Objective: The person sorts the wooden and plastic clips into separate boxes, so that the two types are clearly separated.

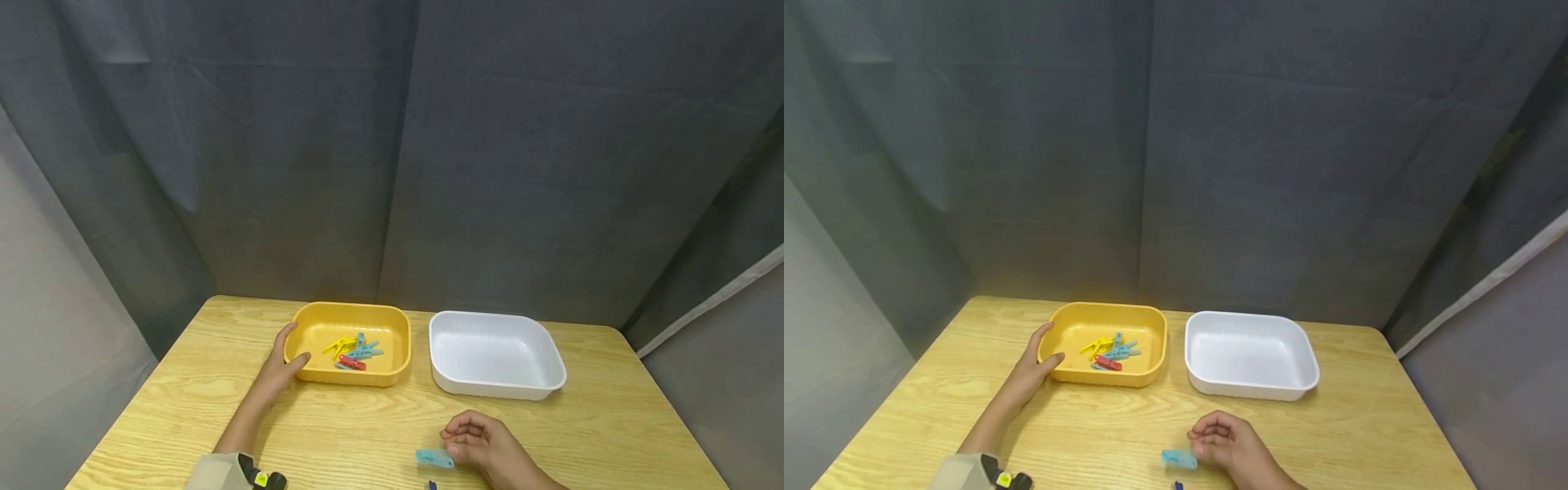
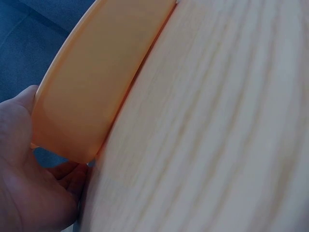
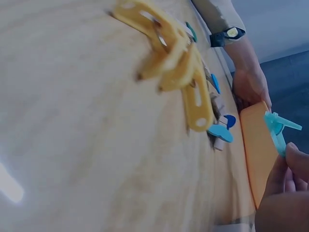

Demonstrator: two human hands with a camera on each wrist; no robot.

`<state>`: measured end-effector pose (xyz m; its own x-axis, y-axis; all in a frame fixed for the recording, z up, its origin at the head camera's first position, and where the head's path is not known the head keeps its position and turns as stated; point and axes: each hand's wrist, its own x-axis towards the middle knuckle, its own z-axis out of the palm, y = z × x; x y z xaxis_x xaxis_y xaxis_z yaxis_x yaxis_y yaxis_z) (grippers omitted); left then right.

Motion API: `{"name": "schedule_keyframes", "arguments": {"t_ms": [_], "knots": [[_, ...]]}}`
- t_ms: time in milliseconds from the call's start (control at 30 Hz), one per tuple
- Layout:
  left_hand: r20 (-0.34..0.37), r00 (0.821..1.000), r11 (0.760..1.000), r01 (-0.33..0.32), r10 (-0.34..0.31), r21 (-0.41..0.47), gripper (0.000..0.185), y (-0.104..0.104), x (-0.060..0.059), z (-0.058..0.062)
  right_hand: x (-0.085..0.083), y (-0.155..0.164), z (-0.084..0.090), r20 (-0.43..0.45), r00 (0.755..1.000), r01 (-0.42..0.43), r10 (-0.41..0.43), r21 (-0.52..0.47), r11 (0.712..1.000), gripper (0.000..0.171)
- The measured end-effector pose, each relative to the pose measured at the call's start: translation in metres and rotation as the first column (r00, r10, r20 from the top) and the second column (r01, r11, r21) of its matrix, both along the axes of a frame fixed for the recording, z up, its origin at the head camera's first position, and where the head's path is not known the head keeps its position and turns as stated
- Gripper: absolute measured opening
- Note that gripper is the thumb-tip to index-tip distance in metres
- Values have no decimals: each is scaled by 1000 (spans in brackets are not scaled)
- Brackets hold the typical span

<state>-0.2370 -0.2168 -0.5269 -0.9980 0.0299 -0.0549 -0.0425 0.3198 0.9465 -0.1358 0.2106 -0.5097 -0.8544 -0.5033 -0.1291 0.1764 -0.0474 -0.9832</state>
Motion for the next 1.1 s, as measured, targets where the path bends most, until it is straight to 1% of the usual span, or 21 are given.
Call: {"name": "schedule_keyframes", "arguments": {"t_ms": [233, 367, 500, 633, 867, 1033, 1100], "knots": [[1, 1000, 1000, 3, -3, 1, 77, 0, -1, 0, -13, -15, 9, 11, 994, 105, -105, -10, 994, 34], [-9, 1000, 999, -1, 1, -44, 77, -1, -2, 0, -24, -23, 16, 6, 987, 162, -161, -14, 987, 35], [-21, 1000, 998, 4, -5, -70, 77, -1, -2, 0, -36, -33, 24, -27, 980, 195, -196, -27, 980, 34], [-21, 1000, 999, 4, -5, -46, 77, -2, -3, -1, -47, -44, 32, -50, 972, 226, -229, -46, 973, 32], [-15, 1000, 996, -13, 11, -90, 77, -1, -1, 0, -63, -64, 43, 7, 958, 286, -286, -95, 954, 30], [-19, 1000, 995, -20, 18, -97, 76, 0, 0, 1, -74, -81, 45, 22, 947, 320, -320, -106, 941, 26], [-13, 1000, 996, -20, 19, -83, 76, -1, -1, 0, -79, -88, 46, 27, 940, 341, -340, -101, 935, 25]]}}
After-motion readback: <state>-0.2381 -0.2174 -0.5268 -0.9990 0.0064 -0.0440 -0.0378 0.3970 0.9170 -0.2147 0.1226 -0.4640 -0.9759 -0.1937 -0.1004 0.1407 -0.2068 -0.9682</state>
